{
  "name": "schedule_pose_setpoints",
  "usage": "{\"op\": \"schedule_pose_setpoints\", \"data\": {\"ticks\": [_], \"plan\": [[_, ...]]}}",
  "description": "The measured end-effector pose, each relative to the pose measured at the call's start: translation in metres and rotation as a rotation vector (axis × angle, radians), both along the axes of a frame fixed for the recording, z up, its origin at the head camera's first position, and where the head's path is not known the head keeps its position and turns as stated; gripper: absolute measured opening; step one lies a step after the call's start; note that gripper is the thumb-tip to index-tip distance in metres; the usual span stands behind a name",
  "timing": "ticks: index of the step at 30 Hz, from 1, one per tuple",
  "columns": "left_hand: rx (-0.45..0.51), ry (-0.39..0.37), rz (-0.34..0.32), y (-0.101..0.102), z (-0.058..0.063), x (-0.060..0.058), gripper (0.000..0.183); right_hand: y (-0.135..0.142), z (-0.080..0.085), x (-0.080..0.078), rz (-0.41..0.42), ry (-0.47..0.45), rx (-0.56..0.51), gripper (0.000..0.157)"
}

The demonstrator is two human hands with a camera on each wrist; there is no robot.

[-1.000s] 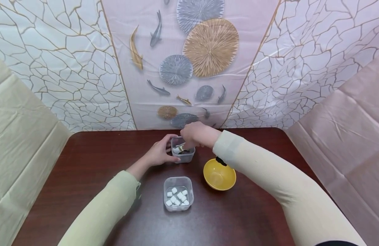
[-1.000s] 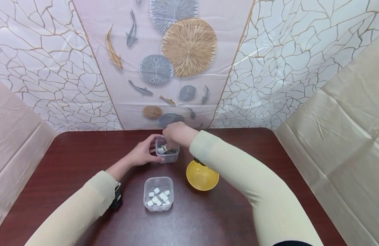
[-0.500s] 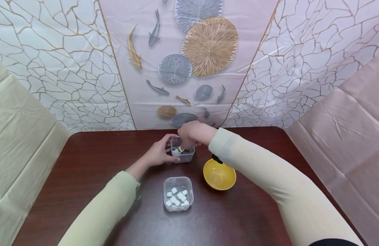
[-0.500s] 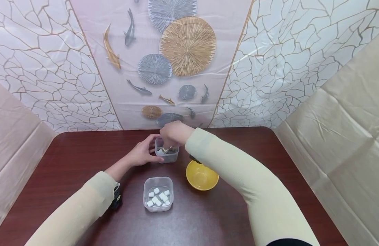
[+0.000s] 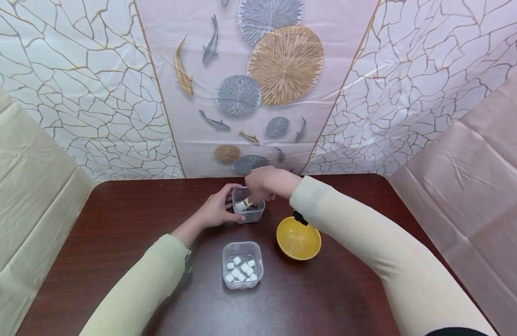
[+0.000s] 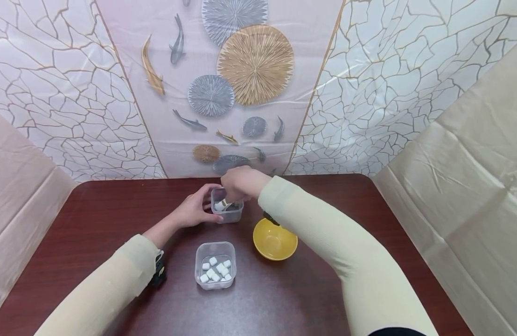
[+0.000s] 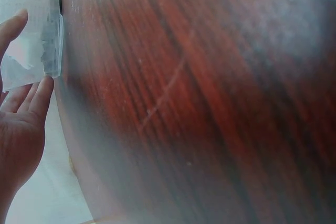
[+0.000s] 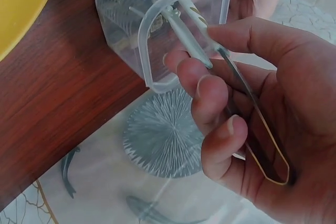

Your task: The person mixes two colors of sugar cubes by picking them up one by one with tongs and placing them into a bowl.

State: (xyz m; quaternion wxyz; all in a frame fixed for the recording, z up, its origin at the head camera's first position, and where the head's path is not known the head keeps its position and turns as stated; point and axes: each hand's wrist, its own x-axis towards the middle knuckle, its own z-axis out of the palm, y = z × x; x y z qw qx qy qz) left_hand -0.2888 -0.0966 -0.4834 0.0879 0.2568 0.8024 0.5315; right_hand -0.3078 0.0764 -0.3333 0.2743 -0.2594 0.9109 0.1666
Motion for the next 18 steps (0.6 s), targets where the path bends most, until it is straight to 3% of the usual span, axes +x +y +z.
{"op": "schedule_pose_setpoints", "data": {"ticks": [4, 5, 9, 10, 11, 12, 16, 17, 18], "plan": [[0.002, 0.002, 0.004, 0.0, 0.0, 0.0, 0.09, 0.008, 0.002, -0.006, -0.016, 0.004, -0.008, 0.033], [0.002, 0.001, 0.005, 0.0, 0.0, 0.0, 0.09, 0.014, -0.013, -0.021, -0.008, 0.004, -0.027, 0.036], [0.004, -0.002, 0.009, 0.001, 0.001, 0.001, 0.091, 0.024, -0.015, -0.032, -0.02, -0.021, -0.056, 0.04], [0.005, -0.003, 0.009, 0.001, 0.001, 0.001, 0.091, 0.032, -0.025, -0.043, -0.008, -0.039, -0.093, 0.042], [0.009, -0.005, 0.007, 0.001, 0.001, 0.001, 0.091, 0.034, -0.024, -0.043, -0.015, -0.05, -0.111, 0.041], [0.014, -0.006, 0.007, 0.001, 0.001, 0.001, 0.091, 0.031, -0.008, -0.03, -0.034, -0.061, -0.113, 0.04], [0.022, -0.008, 0.003, 0.002, 0.001, 0.001, 0.091, 0.039, 0.001, -0.024, -0.057, -0.082, -0.188, 0.036], [0.022, -0.01, 0.004, 0.002, 0.001, 0.001, 0.09, 0.034, 0.012, -0.013, -0.073, -0.075, -0.18, 0.034], [0.02, -0.011, 0.005, 0.002, 0.001, 0.002, 0.09, 0.036, 0.013, -0.012, -0.075, -0.075, -0.193, 0.034]]}}
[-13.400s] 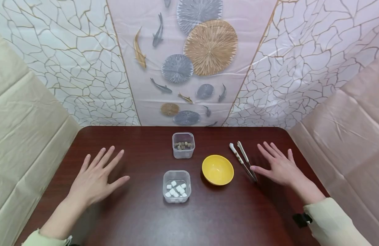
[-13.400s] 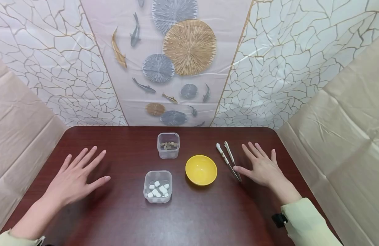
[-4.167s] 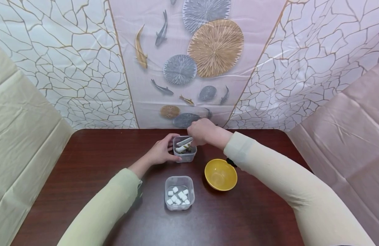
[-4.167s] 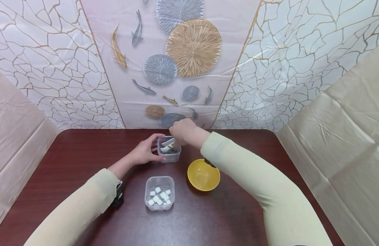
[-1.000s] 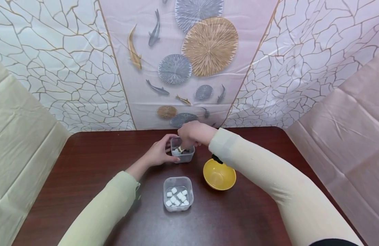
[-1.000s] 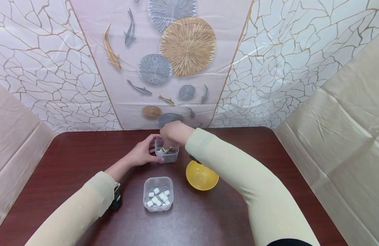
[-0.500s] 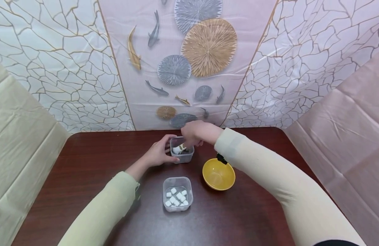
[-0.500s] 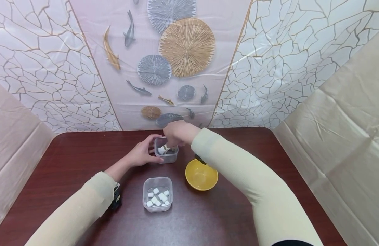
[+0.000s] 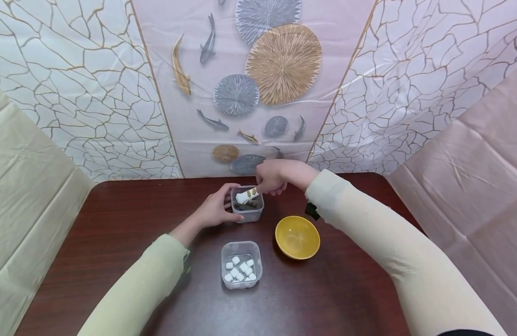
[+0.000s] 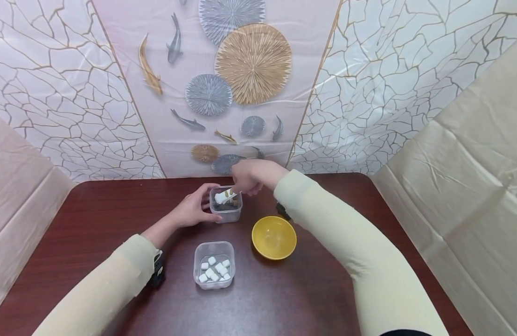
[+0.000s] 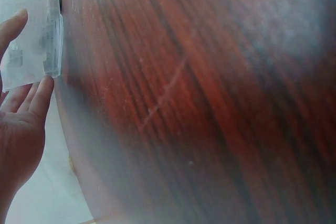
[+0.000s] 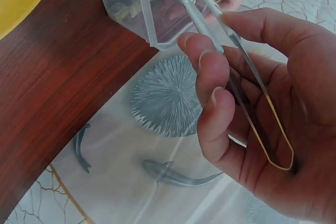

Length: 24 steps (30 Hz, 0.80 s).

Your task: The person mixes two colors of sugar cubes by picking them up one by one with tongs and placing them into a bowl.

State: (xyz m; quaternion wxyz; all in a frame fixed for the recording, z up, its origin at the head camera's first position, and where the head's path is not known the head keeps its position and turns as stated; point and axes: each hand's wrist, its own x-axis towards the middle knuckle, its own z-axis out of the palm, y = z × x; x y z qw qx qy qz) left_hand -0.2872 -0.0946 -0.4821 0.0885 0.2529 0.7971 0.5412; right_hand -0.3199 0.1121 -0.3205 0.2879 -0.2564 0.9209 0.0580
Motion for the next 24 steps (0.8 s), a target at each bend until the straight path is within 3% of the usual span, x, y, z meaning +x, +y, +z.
{"op": "schedule_pose_setpoints", "data": {"ticks": [5, 15, 24], "plan": [[-0.005, -0.005, 0.0, -0.001, 0.0, 0.0, 0.089, 0.004, 0.002, 0.001, 0.009, 0.002, -0.042, 0.032], [0.008, -0.001, -0.002, 0.0, -0.002, -0.002, 0.09, 0.022, 0.001, -0.002, -0.002, -0.08, -0.147, 0.028], [0.009, -0.007, 0.002, 0.0, -0.003, -0.002, 0.09, 0.045, 0.016, 0.008, 0.01, -0.081, -0.261, 0.027]]}}
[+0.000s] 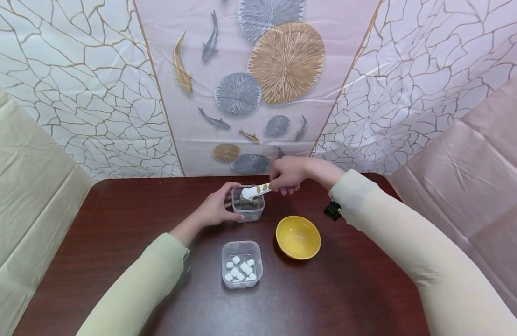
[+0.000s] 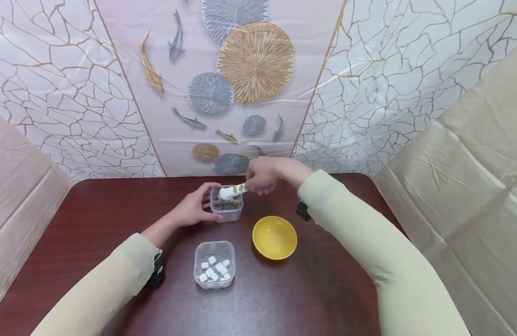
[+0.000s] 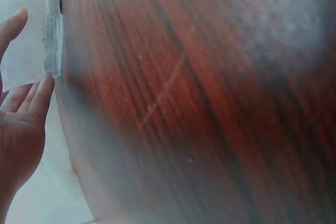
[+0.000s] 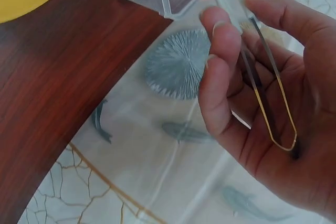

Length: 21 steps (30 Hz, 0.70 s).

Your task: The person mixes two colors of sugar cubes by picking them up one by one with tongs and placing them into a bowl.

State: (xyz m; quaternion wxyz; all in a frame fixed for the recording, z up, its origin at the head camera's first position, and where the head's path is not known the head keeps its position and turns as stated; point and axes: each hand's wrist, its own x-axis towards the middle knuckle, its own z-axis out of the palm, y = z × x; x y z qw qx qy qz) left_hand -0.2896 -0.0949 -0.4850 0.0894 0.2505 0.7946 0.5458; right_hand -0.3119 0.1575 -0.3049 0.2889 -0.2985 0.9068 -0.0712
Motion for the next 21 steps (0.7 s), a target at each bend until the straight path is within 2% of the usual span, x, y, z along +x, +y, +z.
{"op": "schedule_pose_setpoints", "data": {"ticks": [10, 17, 21], "plan": [[-0.02, -0.006, 0.001, -0.001, 0.001, 0.001, 0.091, 0.028, 0.018, 0.014, 0.044, 0.028, -0.053, 0.023], [-0.07, 0.005, 0.012, -0.001, 0.001, 0.001, 0.09, 0.047, 0.031, 0.037, 0.093, 0.099, -0.033, 0.022], [-0.063, 0.008, 0.015, -0.001, 0.003, 0.001, 0.09, 0.059, 0.037, 0.052, 0.11, 0.119, -0.015, 0.024]]}}
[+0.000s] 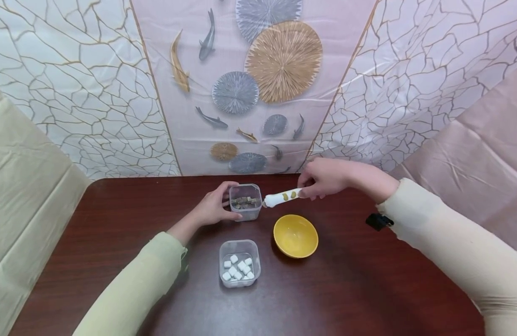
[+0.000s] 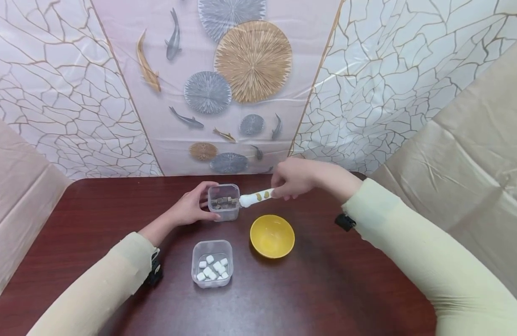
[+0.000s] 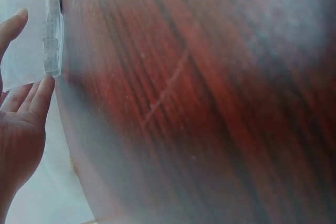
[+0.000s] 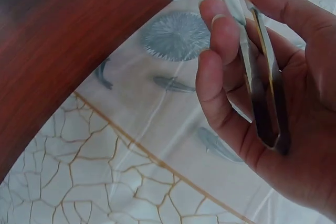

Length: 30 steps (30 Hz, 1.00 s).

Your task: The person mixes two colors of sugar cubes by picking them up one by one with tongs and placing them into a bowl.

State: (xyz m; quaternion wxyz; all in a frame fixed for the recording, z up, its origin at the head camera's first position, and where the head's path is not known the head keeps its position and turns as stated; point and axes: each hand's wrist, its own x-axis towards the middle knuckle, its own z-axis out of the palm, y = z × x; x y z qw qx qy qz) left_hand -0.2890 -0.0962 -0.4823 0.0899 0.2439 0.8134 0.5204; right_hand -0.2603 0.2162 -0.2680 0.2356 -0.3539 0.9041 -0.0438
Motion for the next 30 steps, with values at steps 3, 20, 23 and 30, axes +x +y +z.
{"op": "schedule_pose_setpoints", "data": {"ticks": [3, 20, 23, 30], "plan": [[0.011, 0.007, -0.007, 0.0, 0.0, 0.0, 0.089, 0.009, 0.0, 0.012, 0.02, 0.029, 0.019, 0.024], [-0.003, 0.006, -0.001, 0.001, 0.002, 0.0, 0.09, 0.014, -0.04, 0.045, 0.065, 0.283, 0.223, 0.033], [-0.002, 0.007, -0.004, 0.0, 0.001, -0.001, 0.089, 0.011, -0.047, 0.044, 0.069, 0.29, 0.245, 0.033], [-0.012, 0.005, -0.001, 0.0, 0.003, -0.001, 0.089, 0.006, -0.051, 0.043, 0.037, 0.267, 0.303, 0.025]]}}
